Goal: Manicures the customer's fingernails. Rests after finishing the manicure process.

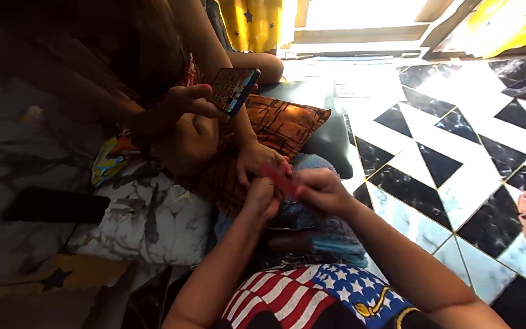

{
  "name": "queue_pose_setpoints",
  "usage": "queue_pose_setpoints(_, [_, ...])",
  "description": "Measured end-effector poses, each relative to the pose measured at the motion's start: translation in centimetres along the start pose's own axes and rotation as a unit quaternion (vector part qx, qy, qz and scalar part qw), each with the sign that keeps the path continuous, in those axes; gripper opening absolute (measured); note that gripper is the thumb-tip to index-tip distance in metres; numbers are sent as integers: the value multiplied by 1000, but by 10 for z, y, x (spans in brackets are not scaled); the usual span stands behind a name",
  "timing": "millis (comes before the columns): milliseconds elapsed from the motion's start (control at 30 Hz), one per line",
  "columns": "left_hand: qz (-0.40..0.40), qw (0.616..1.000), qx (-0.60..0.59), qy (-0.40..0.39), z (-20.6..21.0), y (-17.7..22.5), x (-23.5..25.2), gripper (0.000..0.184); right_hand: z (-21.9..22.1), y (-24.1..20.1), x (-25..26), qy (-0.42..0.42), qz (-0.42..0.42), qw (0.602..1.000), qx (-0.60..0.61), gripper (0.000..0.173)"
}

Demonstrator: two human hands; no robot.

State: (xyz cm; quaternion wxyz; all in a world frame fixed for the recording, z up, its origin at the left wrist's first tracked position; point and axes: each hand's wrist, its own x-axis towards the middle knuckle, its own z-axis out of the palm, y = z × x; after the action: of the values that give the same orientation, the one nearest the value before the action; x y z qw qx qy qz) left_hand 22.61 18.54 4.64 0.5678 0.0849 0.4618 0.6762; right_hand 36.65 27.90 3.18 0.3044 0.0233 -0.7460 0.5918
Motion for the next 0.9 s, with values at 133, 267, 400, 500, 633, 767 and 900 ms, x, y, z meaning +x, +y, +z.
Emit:
queue_pose_setpoints(133, [-40, 999, 35, 12, 4, 15, -7, 33, -12, -21, -28, -222, 35, 936, -270, 40])
queue_pose_setpoints(267, [-48, 997, 66, -3, 1, 21, -24, 30, 9, -33, -38, -199, 87, 855, -472, 38])
queue_pose_setpoints(400, [-31, 993, 113, -10, -5, 19, -31, 31, 29, -16, -33, -82, 74, 825, -553, 13])
queue_pose_setpoints(500, [-5, 994, 109, -8, -7, 13, -27, 21, 37, -9, -31, -104, 83, 806, -577, 18])
queue_pose_setpoints(633, [-15, 998, 66, 16, -2, 10, -24, 11, 31, -14, -35, -147, 82, 799, -578, 21])
queue_pose_setpoints(767, [-31, 998, 11, 47, 4, 6, -27, 11, 3, -26, -38, -180, 57, 838, -511, 26])
queue_pose_setpoints(900, [-34, 999, 26, 21, -2, -1, -27, 14, -21, -34, -35, -124, 37, 916, -380, 21])
